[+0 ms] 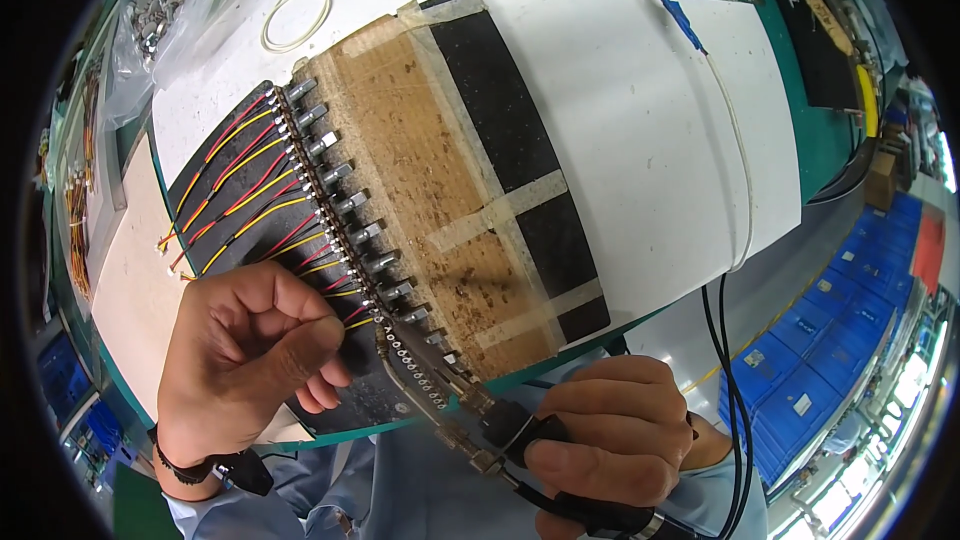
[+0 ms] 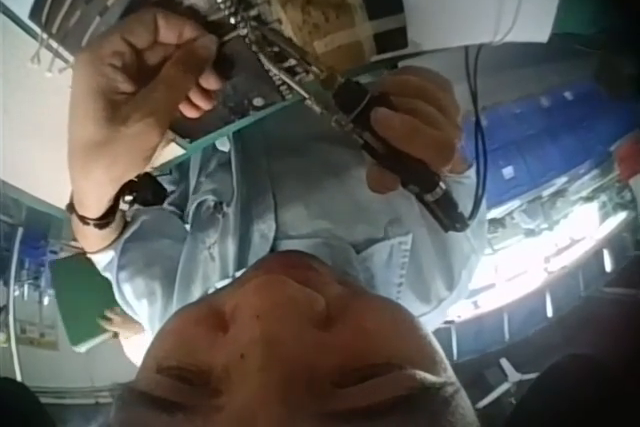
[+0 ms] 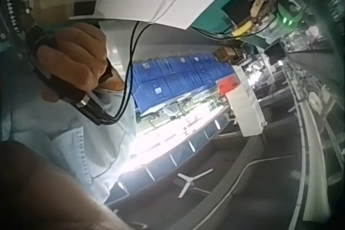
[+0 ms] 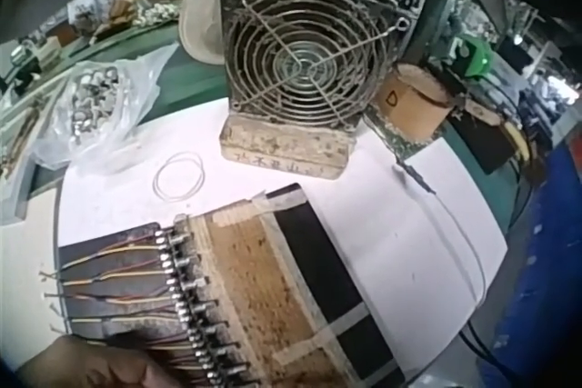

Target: The person solders wires to a row of components using a soldering iron, then pauses to pick up and untie a bundle of wires. They then resume soldering the wires to the remaining components one by one.

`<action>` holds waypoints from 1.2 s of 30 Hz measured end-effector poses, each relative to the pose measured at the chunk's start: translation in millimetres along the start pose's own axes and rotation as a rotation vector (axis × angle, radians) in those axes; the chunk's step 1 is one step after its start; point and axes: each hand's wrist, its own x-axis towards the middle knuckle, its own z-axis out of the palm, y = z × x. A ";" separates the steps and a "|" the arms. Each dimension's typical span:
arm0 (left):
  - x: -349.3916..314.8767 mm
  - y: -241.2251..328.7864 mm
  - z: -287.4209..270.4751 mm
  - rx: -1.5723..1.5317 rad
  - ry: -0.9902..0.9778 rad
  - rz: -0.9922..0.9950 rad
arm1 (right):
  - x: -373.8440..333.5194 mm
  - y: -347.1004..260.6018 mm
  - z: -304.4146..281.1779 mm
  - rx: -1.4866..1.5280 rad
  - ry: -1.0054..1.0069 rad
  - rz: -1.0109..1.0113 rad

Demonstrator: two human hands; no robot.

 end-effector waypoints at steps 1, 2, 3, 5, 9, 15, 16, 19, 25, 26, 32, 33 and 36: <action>0.5 0.4 0.1 0.000 0.000 0.000 | -0.3 0.6 0.8 0.007 0.007 -0.006; 1.3 1.0 0.2 0.007 -0.006 -0.007 | -0.5 1.0 1.1 0.015 0.014 -0.013; 1.5 1.5 -0.1 0.014 -0.010 -0.015 | -0.1 0.8 1.3 0.015 0.013 -0.013; 1.6 0.9 -0.9 0.020 -0.015 -0.023 | 0.7 0.6 1.5 -0.004 -0.005 -0.023; 1.3 -4.9 -1.7 -0.006 -0.023 0.024 | 1.0 5.1 4.3 -0.039 -0.007 -0.074; 2.0 -8.1 -1.4 0.040 -0.027 0.056 | -0.5 6.3 6.5 -0.030 0.009 -0.090; 2.5 -8.2 -1.1 0.052 -0.030 0.058 | -1.0 6.9 6.7 -0.036 0.018 -0.091; 2.9 -9.4 -1.3 0.051 -0.030 0.062 | -1.1 7.5 7.1 -0.050 0.033 -0.096; 3.6 -13.5 -2.2 0.091 -0.036 0.101 | 1.2 6.5 7.5 -0.036 -0.013 -0.074; 4.0 -14.1 -2.2 0.098 -0.038 0.119 | 1.6 6.2 7.8 -0.043 -0.003 -0.072; 4.6 -15.8 -3.2 0.142 -0.031 0.135 | 2.5 7.0 7.5 -0.049 -0.035 -0.082; 4.7 -15.8 -3.0 0.141 -0.031 0.135 | 1.1 6.6 9.9 -0.067 0.011 -0.084; 4.7 -16.2 -2.3 0.137 -0.032 0.153 | 0.7 7.6 7.9 -0.056 0.019 -0.081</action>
